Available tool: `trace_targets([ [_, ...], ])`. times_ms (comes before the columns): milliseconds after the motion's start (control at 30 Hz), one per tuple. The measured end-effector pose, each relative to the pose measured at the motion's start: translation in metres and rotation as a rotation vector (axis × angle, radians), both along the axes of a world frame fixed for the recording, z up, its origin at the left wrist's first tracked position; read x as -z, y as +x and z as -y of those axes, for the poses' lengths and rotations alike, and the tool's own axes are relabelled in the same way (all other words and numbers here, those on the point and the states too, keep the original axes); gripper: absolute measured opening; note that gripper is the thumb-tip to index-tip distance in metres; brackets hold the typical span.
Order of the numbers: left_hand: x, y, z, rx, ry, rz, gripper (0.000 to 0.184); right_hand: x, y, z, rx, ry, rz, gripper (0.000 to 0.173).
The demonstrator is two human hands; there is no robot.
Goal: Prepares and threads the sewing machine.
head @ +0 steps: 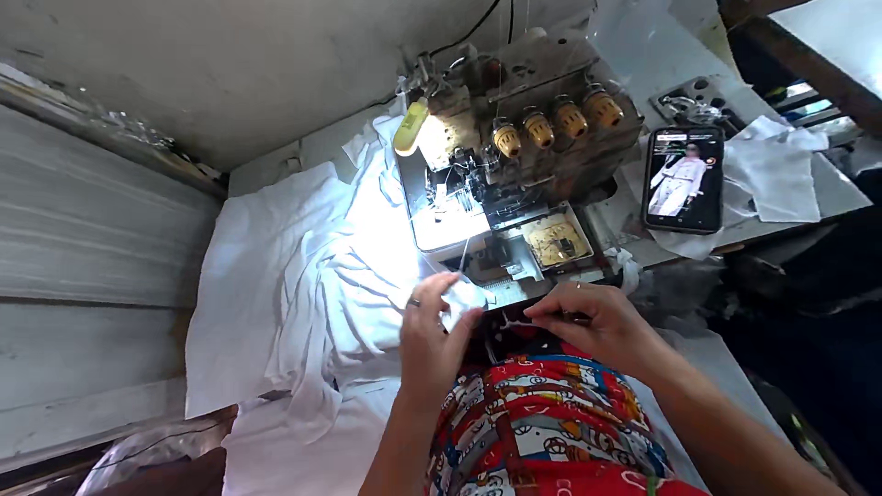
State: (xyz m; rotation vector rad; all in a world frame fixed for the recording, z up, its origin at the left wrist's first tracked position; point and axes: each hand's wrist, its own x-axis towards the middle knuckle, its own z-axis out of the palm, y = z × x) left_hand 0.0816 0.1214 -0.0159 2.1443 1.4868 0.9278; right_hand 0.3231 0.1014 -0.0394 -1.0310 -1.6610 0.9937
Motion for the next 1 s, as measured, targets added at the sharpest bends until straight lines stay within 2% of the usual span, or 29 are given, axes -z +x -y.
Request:
trace_targets([
  [67, 0.001, 0.014, 0.015, 0.182, -0.165, 0.180, 0.050, -0.003, -0.007, 0.001, -0.041, -0.004, -0.059, 0.015],
  [100, 0.005, 0.019, 0.020, 0.272, -0.265, 0.267, 0.046, -0.004, -0.010, 0.002, -0.065, -0.009, -0.083, 0.014],
  [133, 0.011, 0.020, 0.023, 0.323, -0.337, 0.335, 0.032, -0.006, -0.013, 0.002, -0.087, -0.020, -0.097, 0.015],
  [200, 0.021, 0.012, 0.030, 0.323, -0.413, 0.389, 0.012, -0.009, -0.016, 0.000, -0.114, -0.043, -0.075, 0.025],
  [267, 0.023, -0.014, 0.038, 0.254, -0.484, 0.416, 0.009, -0.006, -0.015, -0.006, -0.080, -0.040, -0.037, 0.040],
  [333, 0.022, -0.047, 0.052, 0.160, -0.529, 0.446, 0.007, -0.003, -0.015, -0.016, -0.025, -0.075, -0.070, 0.045],
  [433, 0.016, -0.072, 0.076, 0.074, -0.547, 0.502, 0.006, -0.009, -0.029, -0.035, -0.035, -0.391, -0.245, 0.041],
  [500, 0.015, -0.066, 0.086, 0.163, -0.507, 0.529, 0.005, -0.011, -0.048, -0.045, -0.151, -0.658, -0.492, 0.037],
  [567, 0.014, -0.052, 0.087, 0.292, -0.441, 0.545, 0.008, -0.015, -0.062, -0.048, -0.275, -0.777, -0.697, 0.034],
  [667, 0.016, -0.038, 0.083, 0.373, -0.429, 0.662, 0.017, -0.017, -0.058, -0.049, -0.097, -0.670, -0.833, 0.030],
  [733, 0.015, -0.042, 0.082, 0.252, -0.437, 0.727, 0.027, -0.014, -0.031, -0.059, 0.080, -0.620, -0.872, 0.031],
  [800, 0.012, -0.053, 0.079, 0.112, -0.432, 0.704, 0.035, -0.010, -0.002, -0.070, 0.197, -0.594, -0.942, 0.032],
  [900, 0.009, -0.068, 0.073, 0.035, -0.448, 0.577, 0.022, -0.007, 0.023, -0.072, 0.306, -0.532, -1.018, 0.030],
  [1000, 0.011, -0.065, 0.064, 0.085, -0.378, 0.480, 0.015, -0.005, 0.026, -0.058, 0.403, -0.428, -0.997, 0.030],
])
